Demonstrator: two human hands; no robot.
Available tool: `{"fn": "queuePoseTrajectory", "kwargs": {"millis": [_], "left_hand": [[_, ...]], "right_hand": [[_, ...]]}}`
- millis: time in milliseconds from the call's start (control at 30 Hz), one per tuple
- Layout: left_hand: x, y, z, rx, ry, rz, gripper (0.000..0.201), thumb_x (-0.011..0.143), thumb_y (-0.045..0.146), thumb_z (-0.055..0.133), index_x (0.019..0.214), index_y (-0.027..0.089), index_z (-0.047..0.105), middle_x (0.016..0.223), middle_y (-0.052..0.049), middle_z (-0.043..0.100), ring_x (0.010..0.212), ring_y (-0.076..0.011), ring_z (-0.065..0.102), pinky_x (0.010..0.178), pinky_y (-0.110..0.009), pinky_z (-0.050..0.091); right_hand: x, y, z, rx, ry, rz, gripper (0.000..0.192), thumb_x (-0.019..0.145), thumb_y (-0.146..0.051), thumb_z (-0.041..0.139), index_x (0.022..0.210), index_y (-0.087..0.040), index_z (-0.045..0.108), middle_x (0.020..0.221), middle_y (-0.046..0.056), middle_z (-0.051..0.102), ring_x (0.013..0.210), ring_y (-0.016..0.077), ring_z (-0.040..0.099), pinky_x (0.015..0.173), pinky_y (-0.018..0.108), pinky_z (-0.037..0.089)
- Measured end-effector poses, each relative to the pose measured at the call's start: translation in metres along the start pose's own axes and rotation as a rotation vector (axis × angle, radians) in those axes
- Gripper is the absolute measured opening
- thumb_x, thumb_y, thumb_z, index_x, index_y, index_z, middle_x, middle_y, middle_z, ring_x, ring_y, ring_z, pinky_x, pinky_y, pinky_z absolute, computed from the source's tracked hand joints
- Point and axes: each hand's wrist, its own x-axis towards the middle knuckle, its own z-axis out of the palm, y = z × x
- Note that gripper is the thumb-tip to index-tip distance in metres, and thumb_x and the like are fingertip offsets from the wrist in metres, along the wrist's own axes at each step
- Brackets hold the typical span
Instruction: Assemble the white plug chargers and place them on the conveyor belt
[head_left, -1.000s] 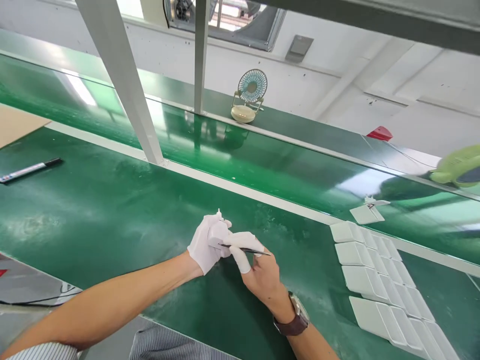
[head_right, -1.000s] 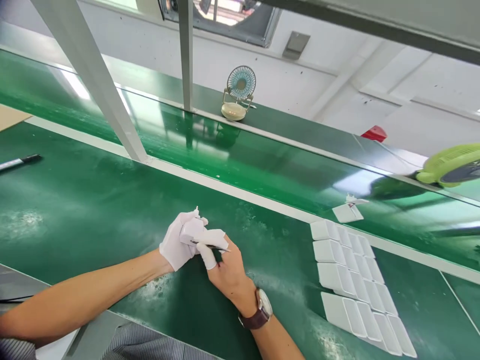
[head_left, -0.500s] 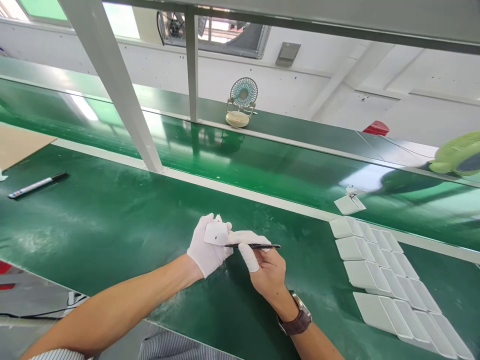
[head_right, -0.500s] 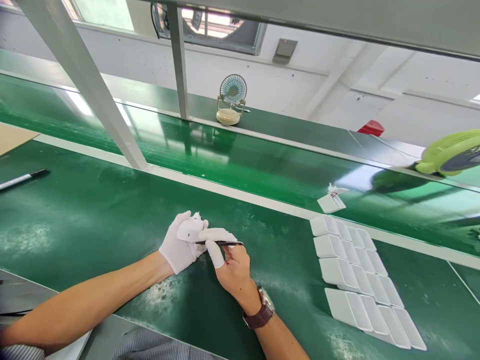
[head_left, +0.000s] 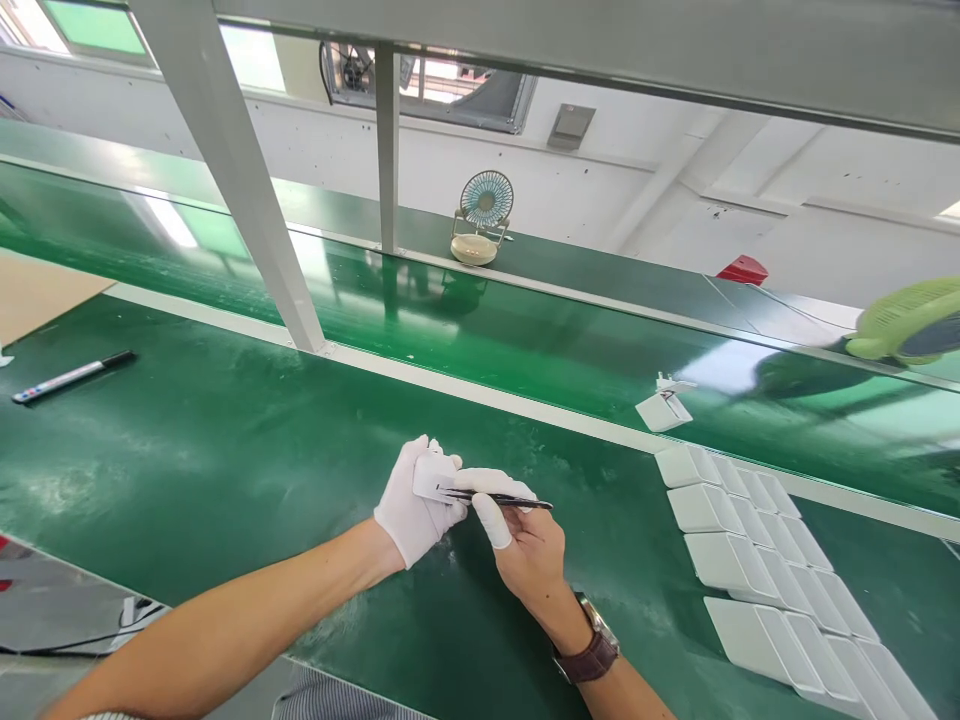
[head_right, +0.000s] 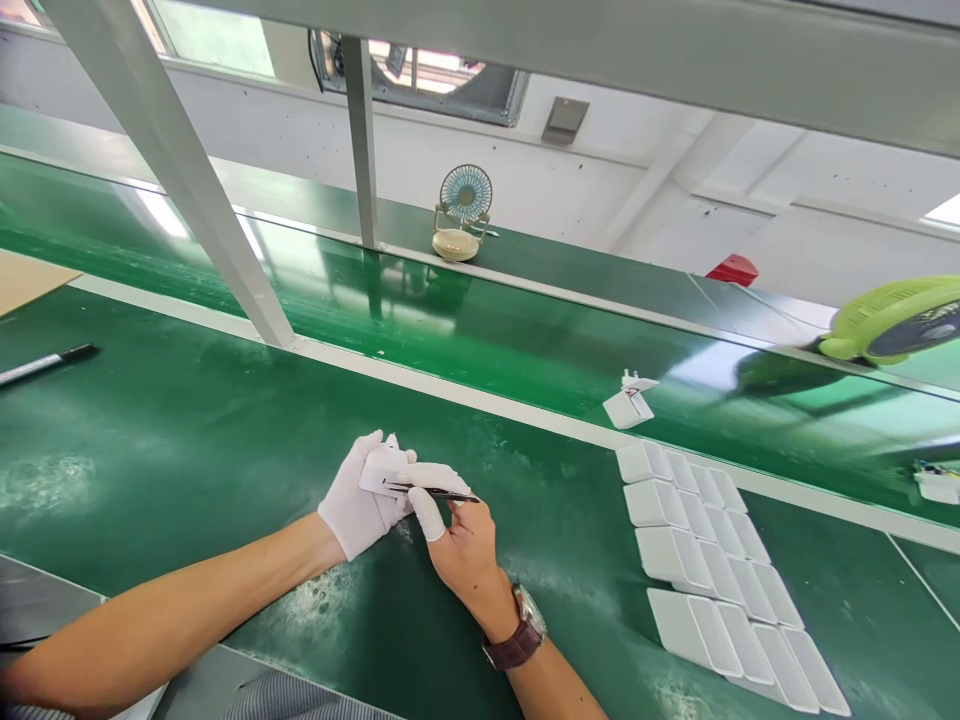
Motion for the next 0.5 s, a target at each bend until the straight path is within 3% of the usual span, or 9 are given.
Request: {"fn": "queuePoseTrajectory", "kwargs": {"millis": [133, 233, 300, 500], "left_hand": [[0.007, 0.001, -0.006, 0.258, -0.103, 0.154, 0.035, 0.083, 0.051, 0.066, 0.083, 0.017, 0.058, 0.064, -0.001, 0.058, 0.051, -0.0142, 0.056, 0.046, -0.025, 0.043], [0.012, 0.001, -0.008, 0.454, -0.127, 0.408, 0.036, 0.067, 0.029, 0.084, 0.089, 0.019, 0.058, 0.064, 0.005, 0.054, 0.049, -0.0085, 0.047, 0.045, -0.021, 0.036], [0.015, -0.001, -0.01, 0.619, -0.123, 0.517, 0.045, 0.056, 0.011, 0.087, 0.09, 0.02, 0.059, 0.065, 0.008, 0.053, 0.051, -0.0063, 0.044, 0.049, -0.019, 0.036], [0.015, -0.008, -0.012, 0.924, -0.085, 0.614, 0.058, 0.046, 0.004, 0.086, 0.096, 0.021, 0.065, 0.078, 0.005, 0.059, 0.065, -0.0124, 0.054, 0.07, -0.027, 0.047]], "right_hand": [[0.007, 0.005, -0.007, 0.156, 0.085, 0.094, 0.017, 0.095, -0.033, 0.061, 0.1, -0.023, 0.074, 0.097, 0.007, 0.078, 0.091, 0.0238, 0.075, 0.088, 0.043, 0.063], [0.017, 0.014, -0.017, 0.29, 0.25, 0.164, 0.022, 0.094, -0.039, 0.063, 0.102, -0.021, 0.071, 0.097, 0.008, 0.078, 0.085, 0.0235, 0.076, 0.082, 0.044, 0.064], [0.022, 0.02, -0.023, 0.296, 0.351, 0.191, 0.026, 0.092, -0.042, 0.065, 0.103, -0.019, 0.07, 0.097, 0.008, 0.078, 0.082, 0.0234, 0.076, 0.084, 0.046, 0.063], [0.024, 0.02, -0.026, 0.211, 0.361, 0.187, 0.024, 0.091, -0.037, 0.067, 0.106, -0.019, 0.071, 0.105, 0.008, 0.076, 0.095, 0.0235, 0.075, 0.096, 0.045, 0.059]]}}
